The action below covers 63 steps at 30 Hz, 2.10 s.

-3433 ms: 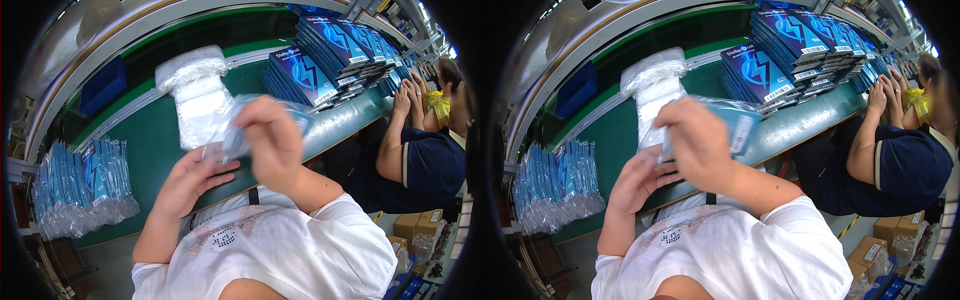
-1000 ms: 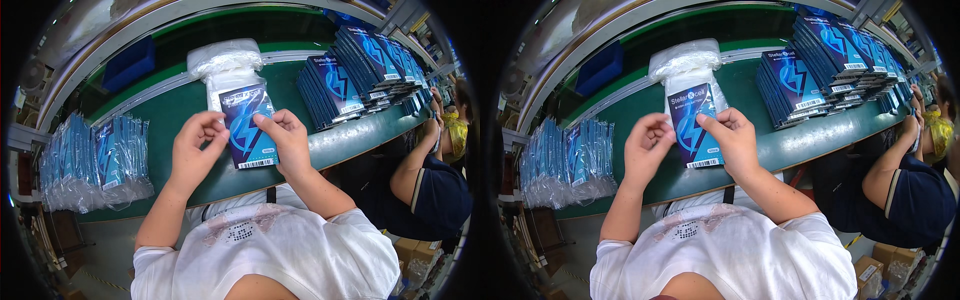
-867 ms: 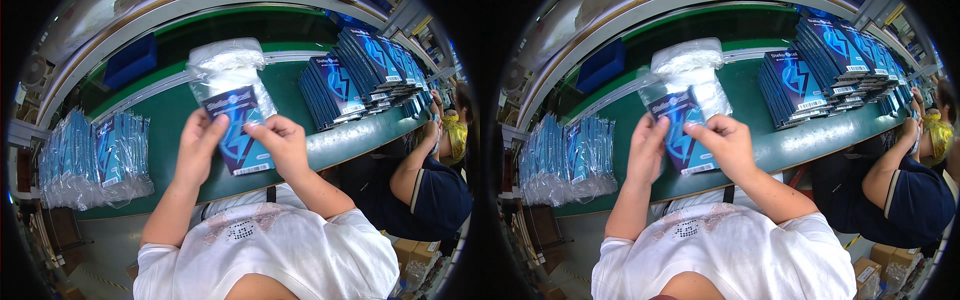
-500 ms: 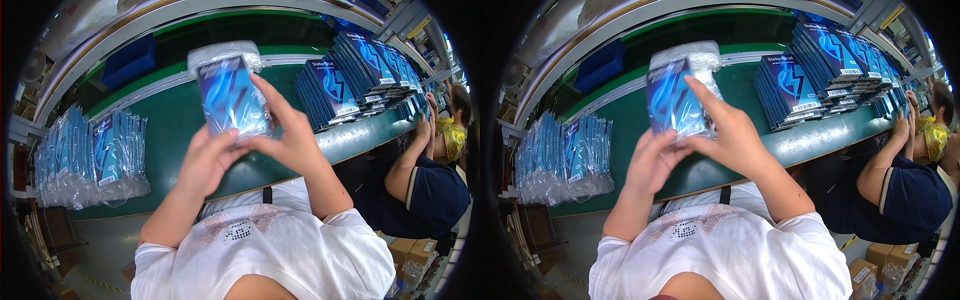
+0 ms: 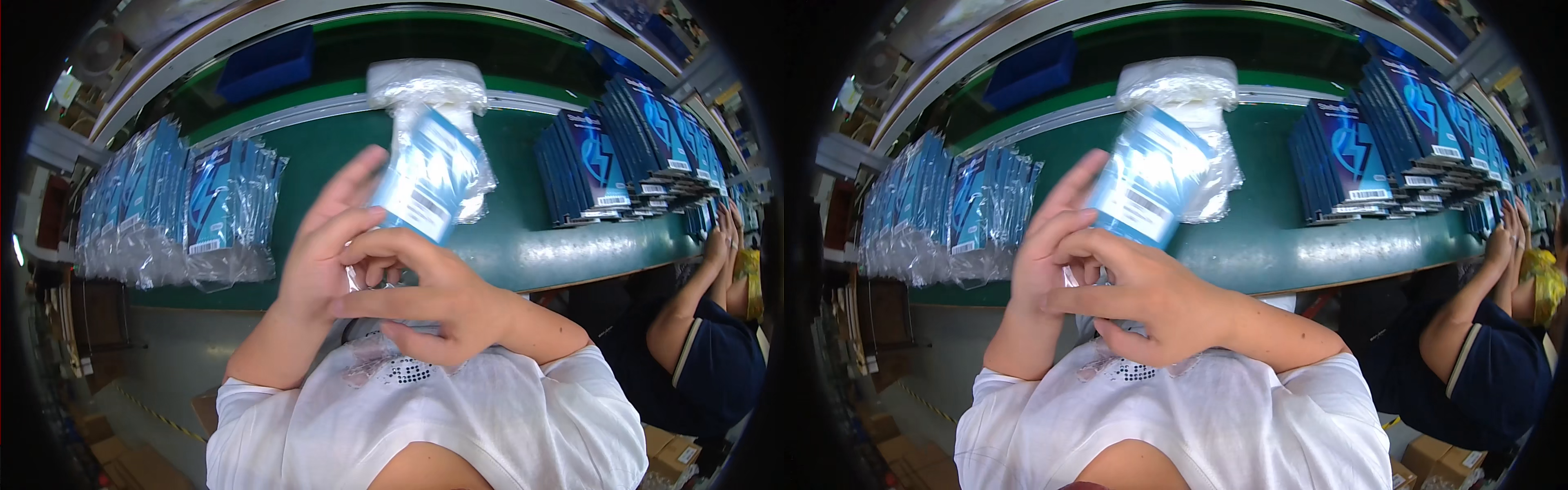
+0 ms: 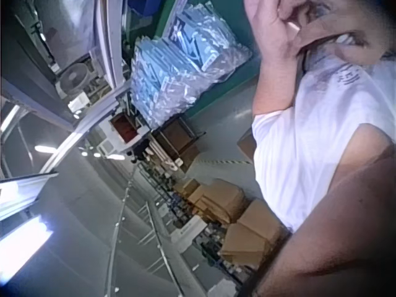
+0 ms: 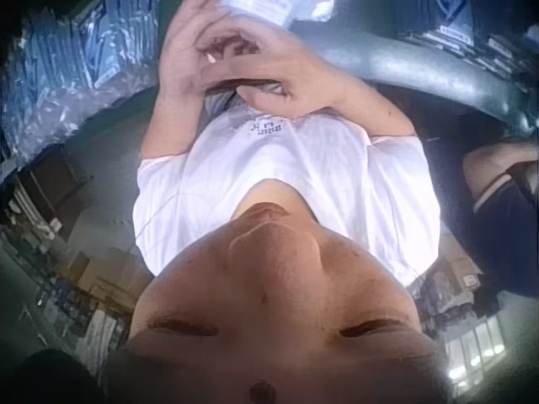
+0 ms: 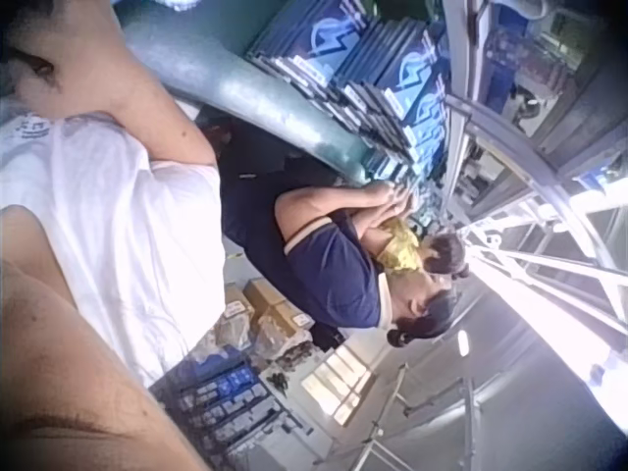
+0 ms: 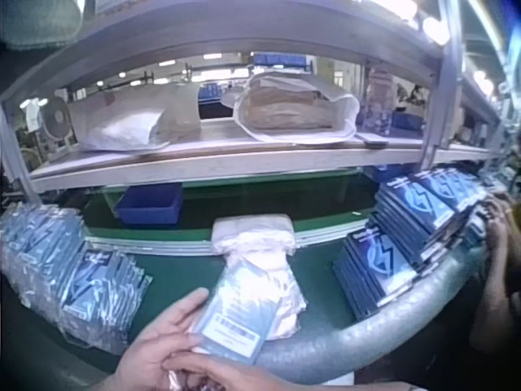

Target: The person repeatedly picks up small blue boxes from a stack, places each box into a clear plastic bag, and sets the packaged unit aside on the table. The process is repeated continuously with multiple identical boxes.

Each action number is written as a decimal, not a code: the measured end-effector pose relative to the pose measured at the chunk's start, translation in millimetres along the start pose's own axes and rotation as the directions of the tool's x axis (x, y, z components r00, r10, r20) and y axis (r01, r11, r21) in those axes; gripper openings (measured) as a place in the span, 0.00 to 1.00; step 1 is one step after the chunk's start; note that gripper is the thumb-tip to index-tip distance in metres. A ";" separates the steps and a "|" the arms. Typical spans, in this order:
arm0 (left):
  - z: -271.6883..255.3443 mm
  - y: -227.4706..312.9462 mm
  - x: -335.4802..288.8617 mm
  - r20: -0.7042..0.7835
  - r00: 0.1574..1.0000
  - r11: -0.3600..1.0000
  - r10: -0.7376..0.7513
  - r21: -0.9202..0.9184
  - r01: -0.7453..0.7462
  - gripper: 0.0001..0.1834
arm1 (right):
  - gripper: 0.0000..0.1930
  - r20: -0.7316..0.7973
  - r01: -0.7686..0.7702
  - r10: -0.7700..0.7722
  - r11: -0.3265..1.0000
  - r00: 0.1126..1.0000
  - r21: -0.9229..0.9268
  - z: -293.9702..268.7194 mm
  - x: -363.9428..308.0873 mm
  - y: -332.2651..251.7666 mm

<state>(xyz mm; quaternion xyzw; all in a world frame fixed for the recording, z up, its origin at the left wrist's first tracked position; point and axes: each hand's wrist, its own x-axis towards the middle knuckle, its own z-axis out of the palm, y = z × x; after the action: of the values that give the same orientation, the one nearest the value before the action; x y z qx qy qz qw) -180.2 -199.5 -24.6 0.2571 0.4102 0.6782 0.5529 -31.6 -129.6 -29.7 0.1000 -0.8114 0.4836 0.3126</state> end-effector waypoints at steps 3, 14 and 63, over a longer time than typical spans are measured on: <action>-4.6 29.2 -10.6 -0.113 0.910 0.914 0.398 0.134 -0.383 0.37 | 0.21 -0.031 0.032 -0.031 0.999 0.999 0.023 -17.9 -2.0 0.8; -86.3 60.1 -32.0 0.070 0.732 -0.221 0.678 0.969 0.112 0.32 | 0.12 -0.551 -0.382 0.145 0.858 0.822 -0.344 -90.4 -29.6 2.1; -11.2 -36.5 47.2 0.369 0.910 0.149 0.188 0.905 -0.398 0.14 | 0.34 0.046 -0.189 0.813 0.080 0.581 0.979 -34.5 -76.2 19.1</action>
<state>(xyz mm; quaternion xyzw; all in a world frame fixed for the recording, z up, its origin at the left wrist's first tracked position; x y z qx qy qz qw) -181.7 -155.3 -66.2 0.6749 0.6346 0.3413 0.1588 33.4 -101.2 -78.0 -0.1838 -0.2288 0.9347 0.2006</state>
